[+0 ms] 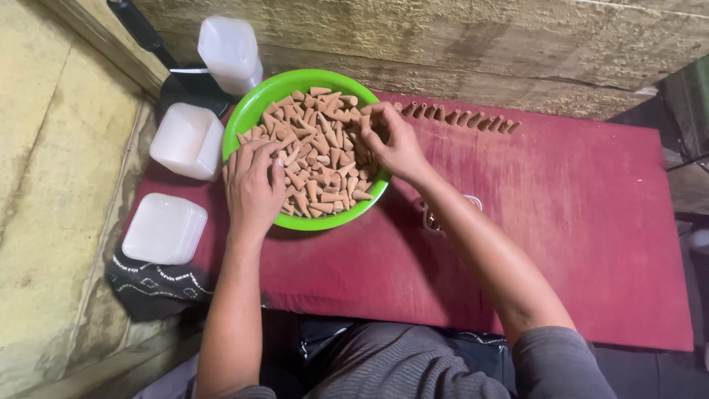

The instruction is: Packaging incense cones from a large bowl into small plastic containers by hand.

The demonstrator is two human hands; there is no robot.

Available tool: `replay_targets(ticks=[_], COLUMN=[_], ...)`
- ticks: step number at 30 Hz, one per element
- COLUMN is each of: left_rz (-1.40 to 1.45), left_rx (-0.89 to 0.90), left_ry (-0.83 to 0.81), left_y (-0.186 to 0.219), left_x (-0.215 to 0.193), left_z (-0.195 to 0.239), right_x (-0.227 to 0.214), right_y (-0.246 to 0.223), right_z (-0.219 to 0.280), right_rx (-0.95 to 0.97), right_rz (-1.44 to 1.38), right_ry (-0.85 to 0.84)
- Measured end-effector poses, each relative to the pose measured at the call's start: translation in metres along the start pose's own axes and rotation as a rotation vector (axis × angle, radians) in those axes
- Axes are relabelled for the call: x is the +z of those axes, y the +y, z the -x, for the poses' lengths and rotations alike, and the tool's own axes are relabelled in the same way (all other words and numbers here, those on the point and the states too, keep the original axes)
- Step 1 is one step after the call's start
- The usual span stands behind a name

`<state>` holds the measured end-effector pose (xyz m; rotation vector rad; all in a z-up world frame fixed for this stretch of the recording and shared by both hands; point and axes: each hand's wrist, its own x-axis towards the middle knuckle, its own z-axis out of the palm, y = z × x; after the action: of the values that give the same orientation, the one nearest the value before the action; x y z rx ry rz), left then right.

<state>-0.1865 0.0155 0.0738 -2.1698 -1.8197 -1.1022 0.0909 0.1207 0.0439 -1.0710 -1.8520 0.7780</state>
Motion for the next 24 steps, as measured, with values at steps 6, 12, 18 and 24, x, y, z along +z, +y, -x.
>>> replay_targets(ticks=[6, 12, 18, 24], left_rz=[-0.023, -0.075, 0.034, -0.008], left_rx=[0.066, -0.121, -0.14, -0.032], left_ry=[-0.096, -0.478, -0.761, -0.628], left_y=[0.0, 0.032, 0.064, 0.048], left_x=[-0.003, -0.02, -0.004, 0.028], left_z=[-0.001, -0.022, -0.061, -0.077], right_x=[-0.009, -0.075, -0.093, -0.091], right_y=[0.01, -0.009, -0.006, -0.024], right_z=[0.004, 0.038, 0.063, 0.088], right_rx=[0.072, 0.083, 0.114, 0.124], right_rz=[-0.558, -0.609, -0.691, -0.56], right_ry=[0.073, 0.066, 0.176, 0.118])
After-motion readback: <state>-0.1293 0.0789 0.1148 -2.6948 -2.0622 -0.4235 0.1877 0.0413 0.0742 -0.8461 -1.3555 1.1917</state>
